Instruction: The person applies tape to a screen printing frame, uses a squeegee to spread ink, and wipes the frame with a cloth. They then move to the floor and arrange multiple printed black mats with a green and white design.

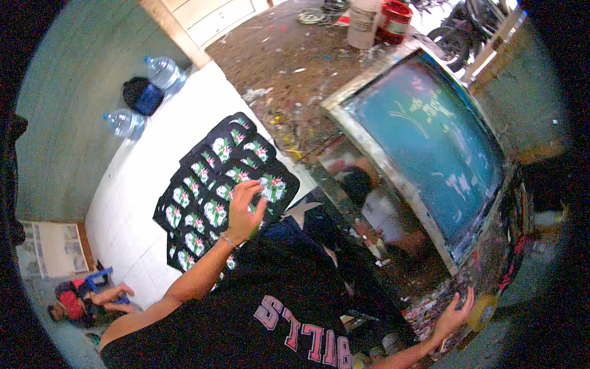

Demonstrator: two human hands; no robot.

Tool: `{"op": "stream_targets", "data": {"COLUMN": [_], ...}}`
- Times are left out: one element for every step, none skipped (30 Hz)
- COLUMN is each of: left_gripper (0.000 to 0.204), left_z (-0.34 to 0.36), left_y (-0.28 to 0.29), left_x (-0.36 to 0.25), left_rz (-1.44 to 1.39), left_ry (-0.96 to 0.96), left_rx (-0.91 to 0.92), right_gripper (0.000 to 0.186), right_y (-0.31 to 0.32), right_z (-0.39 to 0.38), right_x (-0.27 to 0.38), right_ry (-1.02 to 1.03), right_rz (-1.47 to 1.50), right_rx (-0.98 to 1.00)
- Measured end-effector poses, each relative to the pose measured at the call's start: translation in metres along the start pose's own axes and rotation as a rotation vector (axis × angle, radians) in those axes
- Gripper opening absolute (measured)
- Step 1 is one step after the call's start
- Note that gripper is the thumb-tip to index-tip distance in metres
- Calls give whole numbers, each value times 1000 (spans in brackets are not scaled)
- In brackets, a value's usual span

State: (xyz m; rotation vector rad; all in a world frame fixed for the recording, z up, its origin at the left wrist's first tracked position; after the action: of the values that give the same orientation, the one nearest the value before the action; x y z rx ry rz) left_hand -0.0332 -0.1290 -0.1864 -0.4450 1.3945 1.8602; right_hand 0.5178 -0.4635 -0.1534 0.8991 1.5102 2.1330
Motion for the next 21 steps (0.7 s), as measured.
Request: {"op": "stream_targets", "data": {"left_gripper": [25,23,21,20,18,17,15,15,15,15,16,19,20,22,26,30,39,50,62,75,84], "left_z": [-5,-6,-8,-10,-12,-14,-16,-17,-15,-16,-14,-9,2,11,22,35,50,63,77,86,92], "left_y": [14,30,45,58,66,74,74,74,73,69,65,60,58,49,41,30,21,10,-5,-22,-37], "left_x": [20,37,59,79,101,121,145,158,166,176,179,179,171,164,151,140,125,110,96,85,70], "left_rz": [26,49,70,68,12,-53,-198,-265,-330,-389,-386,-360,-310,-276,-250,-265,-254,-218,-180,-260,-278], "left_ry": [97,140,233,329,443,539,703,761,759,830,839,822,699,657,562,497,390,322,300,337,342], "left_rx": [-39,-138,-210,-285,-329,-392,-425,-467,-486,-485,-482,-466,-461,-429,-426,-369,-350,-328,-279,-211,-155], "right_gripper": [41,40,40,39,38,38,37,37,36,35,35,35,35,35,35,35,35,35,35,34,33], "right_y": [0,-3,-5,-3,-1,2,6,10,15,17,18,19,21,19,17,15,12,10,6,2,-2], "right_z": [6,16,25,33,42,49,57,63,68,72,74,78,79,79,80,80,81,81,82,81,81], "right_x": [15,28,43,58,77,94,110,124,141,154,168,179,191,202,211,221,228,237,245,254,263], "right_ry": [34,34,50,83,143,172,193,197,223,218,224,210,235,244,256,276,282,298,310,336,373], "right_rz": [10,38,61,85,45,45,33,26,22,6,1,-1,-28,-20,-12,20,4,17,32,87,44], "right_rx": [-12,34,61,87,119,128,145,160,143,168,186,204,204,244,284,317,345,365,386,421,435]}}
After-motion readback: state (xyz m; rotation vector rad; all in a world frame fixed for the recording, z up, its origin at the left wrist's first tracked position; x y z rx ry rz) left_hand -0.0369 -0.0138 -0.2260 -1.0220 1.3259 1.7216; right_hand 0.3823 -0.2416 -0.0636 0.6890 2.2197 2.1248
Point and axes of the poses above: each hand's wrist, its own z-axis towards the middle knuckle, its own y-axis out of the back of the hand, x = y × z, the point moved 7 cm from there along z, towards the middle knuckle, and after that the axes turned 5 degrees about y, right-handed, at the moved point
